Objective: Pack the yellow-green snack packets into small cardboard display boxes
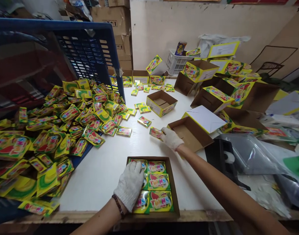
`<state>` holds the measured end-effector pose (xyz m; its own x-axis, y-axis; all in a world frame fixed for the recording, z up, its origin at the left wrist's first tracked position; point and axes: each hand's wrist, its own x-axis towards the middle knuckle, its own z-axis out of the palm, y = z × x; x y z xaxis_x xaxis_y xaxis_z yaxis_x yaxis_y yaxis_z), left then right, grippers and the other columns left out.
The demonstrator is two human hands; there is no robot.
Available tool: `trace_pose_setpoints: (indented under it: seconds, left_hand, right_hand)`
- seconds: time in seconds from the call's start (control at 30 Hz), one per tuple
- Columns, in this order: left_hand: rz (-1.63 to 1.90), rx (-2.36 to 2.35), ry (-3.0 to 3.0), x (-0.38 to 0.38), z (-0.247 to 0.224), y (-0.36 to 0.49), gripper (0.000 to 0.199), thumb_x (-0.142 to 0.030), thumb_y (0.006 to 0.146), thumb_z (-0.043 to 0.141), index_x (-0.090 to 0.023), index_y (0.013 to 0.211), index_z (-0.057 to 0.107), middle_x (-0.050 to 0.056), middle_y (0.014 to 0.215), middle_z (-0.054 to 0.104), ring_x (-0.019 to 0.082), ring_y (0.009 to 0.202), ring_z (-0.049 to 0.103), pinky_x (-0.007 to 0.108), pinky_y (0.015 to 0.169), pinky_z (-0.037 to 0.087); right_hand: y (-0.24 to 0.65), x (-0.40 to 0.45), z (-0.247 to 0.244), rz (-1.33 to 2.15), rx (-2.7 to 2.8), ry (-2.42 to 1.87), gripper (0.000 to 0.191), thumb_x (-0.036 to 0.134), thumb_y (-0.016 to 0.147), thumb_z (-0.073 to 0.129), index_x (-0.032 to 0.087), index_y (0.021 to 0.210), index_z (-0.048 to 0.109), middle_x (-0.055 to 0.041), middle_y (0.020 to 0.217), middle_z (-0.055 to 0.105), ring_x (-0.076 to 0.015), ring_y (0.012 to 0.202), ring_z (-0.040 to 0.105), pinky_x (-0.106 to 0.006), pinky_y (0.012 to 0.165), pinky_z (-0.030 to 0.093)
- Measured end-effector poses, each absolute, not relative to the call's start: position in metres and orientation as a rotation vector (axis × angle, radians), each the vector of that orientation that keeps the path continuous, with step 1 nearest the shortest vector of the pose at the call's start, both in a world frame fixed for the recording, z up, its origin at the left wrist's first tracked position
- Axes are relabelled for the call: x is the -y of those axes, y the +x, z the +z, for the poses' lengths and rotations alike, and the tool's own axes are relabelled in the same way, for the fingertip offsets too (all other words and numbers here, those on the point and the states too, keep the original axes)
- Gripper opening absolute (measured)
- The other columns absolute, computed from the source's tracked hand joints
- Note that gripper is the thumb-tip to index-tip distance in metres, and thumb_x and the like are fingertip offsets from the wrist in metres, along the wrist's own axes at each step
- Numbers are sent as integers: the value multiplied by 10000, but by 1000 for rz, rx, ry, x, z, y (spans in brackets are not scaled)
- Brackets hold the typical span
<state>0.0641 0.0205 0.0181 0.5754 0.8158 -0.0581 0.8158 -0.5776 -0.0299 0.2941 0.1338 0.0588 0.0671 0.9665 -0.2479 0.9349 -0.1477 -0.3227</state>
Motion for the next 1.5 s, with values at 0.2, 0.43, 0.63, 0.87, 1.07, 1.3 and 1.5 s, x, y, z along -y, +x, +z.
trace_pose_setpoints:
  seconds: [0.2,0.43,0.63,0.87,1.07,1.3,1.5]
  left_hand:
    - [-375,-1496,2613,-13,34,76,312,-33,854,452,-177,1047,650,118,1025,618,217,846,596,341,698,505]
    - [-217,-1367,2756,-25,31,76,254,-67,835,465,-132,999,647,151,964,629,281,942,563,494,898,436]
    - [-261,-1409,2707,-17,24,70,275,-28,779,492,-135,983,641,162,1029,630,280,995,566,436,891,452]
    - [-417,-1485,2445,-21,44,76,511,-26,775,510,-163,1267,528,179,1133,603,309,1056,576,409,802,510]
    - [-347,-1187,2596,-14,39,75,559,-141,754,617,-209,1297,506,182,1400,461,383,1241,465,581,941,447]
    - [-166,-1122,2513,-46,60,64,198,-195,827,543,-209,1013,611,87,1086,597,249,965,586,397,797,517]
    - [90,-1557,2543,-165,49,28,325,-73,845,435,-202,1100,589,96,1151,573,227,1097,523,368,952,442]
  right_hand:
    - [293,-71,113,980,2191,-1991,279,184,844,566,213,1096,682,-45,973,710,-195,902,634,-261,762,462]
    - [246,-48,95,603,2602,-2201,257,113,835,581,172,1070,665,-145,1032,695,-254,912,662,-317,736,463]
    - [235,-38,86,376,2814,-2122,237,69,859,503,126,946,717,-192,1024,666,-300,972,620,-369,751,484]
    - [227,-29,61,307,3011,-1967,233,82,833,536,110,980,715,-207,957,672,-301,925,624,-408,785,499]
    - [211,-14,34,489,2801,-2125,373,225,717,727,144,1078,676,-251,1084,617,-346,974,607,-443,769,515]
    - [230,-44,71,1021,2881,-1817,233,213,705,698,184,936,714,-133,958,689,-263,897,653,-337,760,505]
    - [245,-158,82,787,2277,-2004,260,198,911,456,201,1065,666,-48,1060,698,-160,970,637,-230,824,454]
